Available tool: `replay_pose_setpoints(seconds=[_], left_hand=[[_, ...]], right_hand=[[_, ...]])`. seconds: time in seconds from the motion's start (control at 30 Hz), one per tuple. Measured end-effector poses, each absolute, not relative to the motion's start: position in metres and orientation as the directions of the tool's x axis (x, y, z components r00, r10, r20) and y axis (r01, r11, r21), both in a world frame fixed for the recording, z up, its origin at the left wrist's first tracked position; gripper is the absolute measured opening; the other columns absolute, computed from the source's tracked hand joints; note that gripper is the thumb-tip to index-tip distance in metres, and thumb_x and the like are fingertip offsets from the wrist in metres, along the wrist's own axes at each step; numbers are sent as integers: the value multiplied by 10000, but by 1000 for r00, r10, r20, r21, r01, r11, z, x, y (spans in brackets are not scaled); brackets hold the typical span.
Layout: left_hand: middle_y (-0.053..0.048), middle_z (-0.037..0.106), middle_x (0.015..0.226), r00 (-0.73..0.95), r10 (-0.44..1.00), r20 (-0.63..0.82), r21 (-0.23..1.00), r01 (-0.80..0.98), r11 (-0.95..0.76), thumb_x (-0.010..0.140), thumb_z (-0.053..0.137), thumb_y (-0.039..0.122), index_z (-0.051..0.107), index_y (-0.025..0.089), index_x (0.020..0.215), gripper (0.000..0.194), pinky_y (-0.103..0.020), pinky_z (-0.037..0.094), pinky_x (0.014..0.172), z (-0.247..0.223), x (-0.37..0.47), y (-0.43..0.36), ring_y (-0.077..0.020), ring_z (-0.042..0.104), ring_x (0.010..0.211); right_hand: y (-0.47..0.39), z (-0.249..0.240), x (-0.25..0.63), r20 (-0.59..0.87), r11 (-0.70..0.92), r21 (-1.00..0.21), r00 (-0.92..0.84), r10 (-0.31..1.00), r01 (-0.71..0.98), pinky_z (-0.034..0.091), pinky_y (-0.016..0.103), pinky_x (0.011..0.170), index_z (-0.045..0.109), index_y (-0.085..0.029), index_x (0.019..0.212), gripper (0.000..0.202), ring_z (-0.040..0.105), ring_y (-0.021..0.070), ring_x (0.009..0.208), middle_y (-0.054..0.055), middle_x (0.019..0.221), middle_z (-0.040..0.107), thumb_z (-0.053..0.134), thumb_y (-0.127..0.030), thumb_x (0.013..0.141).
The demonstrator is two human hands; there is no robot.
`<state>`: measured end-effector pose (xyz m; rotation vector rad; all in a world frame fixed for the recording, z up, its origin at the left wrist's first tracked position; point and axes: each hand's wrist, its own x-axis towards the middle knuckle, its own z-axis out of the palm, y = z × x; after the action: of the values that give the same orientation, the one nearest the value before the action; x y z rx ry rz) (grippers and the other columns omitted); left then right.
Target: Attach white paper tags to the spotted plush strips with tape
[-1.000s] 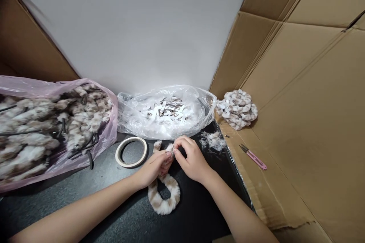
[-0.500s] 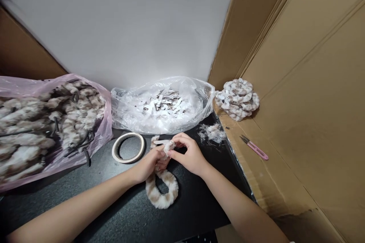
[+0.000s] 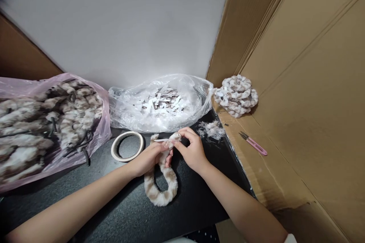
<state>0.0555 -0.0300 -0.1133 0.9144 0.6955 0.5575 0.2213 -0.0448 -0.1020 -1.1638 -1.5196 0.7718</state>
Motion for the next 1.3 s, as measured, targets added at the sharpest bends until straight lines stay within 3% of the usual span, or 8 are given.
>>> replay_pose_setpoints(seconds=[0.1,0.23,0.33,0.5,0.67,0.87,1.03,1.3], left_hand=[[-40,656,639,696,650,-306,862,-88,500,821,607,454,612,139,793,317,-277,450,643,-110,52,-29,-182,643,637],[16,563,511,691,650,-316,864,-72,497,816,599,531,557,162,668,399,-263,447,606,-106,50,-26,-165,622,556],[45,455,433,665,648,-373,861,-12,508,817,558,580,523,169,615,460,-244,413,527,-101,48,-23,-134,547,453],[98,277,494,652,607,-455,846,104,523,777,575,631,482,174,648,483,-193,211,404,-93,45,-23,-46,224,395],[76,325,572,702,526,-480,812,130,569,776,448,743,436,195,726,551,-206,143,429,-91,44,-26,-56,209,443],[78,315,623,756,479,-446,862,217,458,781,579,635,499,193,873,458,-200,185,446,-89,42,-27,-70,251,498],[74,316,607,793,446,-416,860,184,475,783,561,653,403,202,725,481,-216,174,444,-93,38,-26,-67,237,495],[73,357,568,813,430,-394,807,82,585,823,557,601,449,181,741,441,-206,229,454,-97,33,-34,-58,288,465]], right_hand=[[-46,-100,223,374,333,-881,65,925,335,463,306,716,601,-198,715,79,574,177,767,27,784,595,651,-208,775],[-50,-97,221,464,416,-809,18,885,415,482,326,732,604,-205,705,81,609,190,777,32,788,649,659,-151,734],[-53,-95,219,477,453,-800,-39,878,394,490,315,717,621,-207,727,92,628,182,763,28,786,671,652,-121,735],[-56,-94,215,516,501,-758,-87,852,418,482,310,687,638,-216,719,90,627,167,704,17,734,672,651,-144,771],[-62,-96,209,517,493,-685,-118,848,536,448,322,670,656,-217,705,137,602,163,655,5,685,644,611,-92,736],[-63,-96,211,380,418,-759,-182,907,499,450,305,664,707,-231,764,195,579,147,637,-5,693,625,612,-67,718],[-56,-89,221,306,411,-820,-302,903,398,485,334,827,673,-214,1008,344,600,199,929,49,969,624,672,-94,686],[-50,-91,223,274,394,-874,-381,883,284,483,271,685,642,-184,801,116,580,144,728,16,807,611,634,-85,740]])
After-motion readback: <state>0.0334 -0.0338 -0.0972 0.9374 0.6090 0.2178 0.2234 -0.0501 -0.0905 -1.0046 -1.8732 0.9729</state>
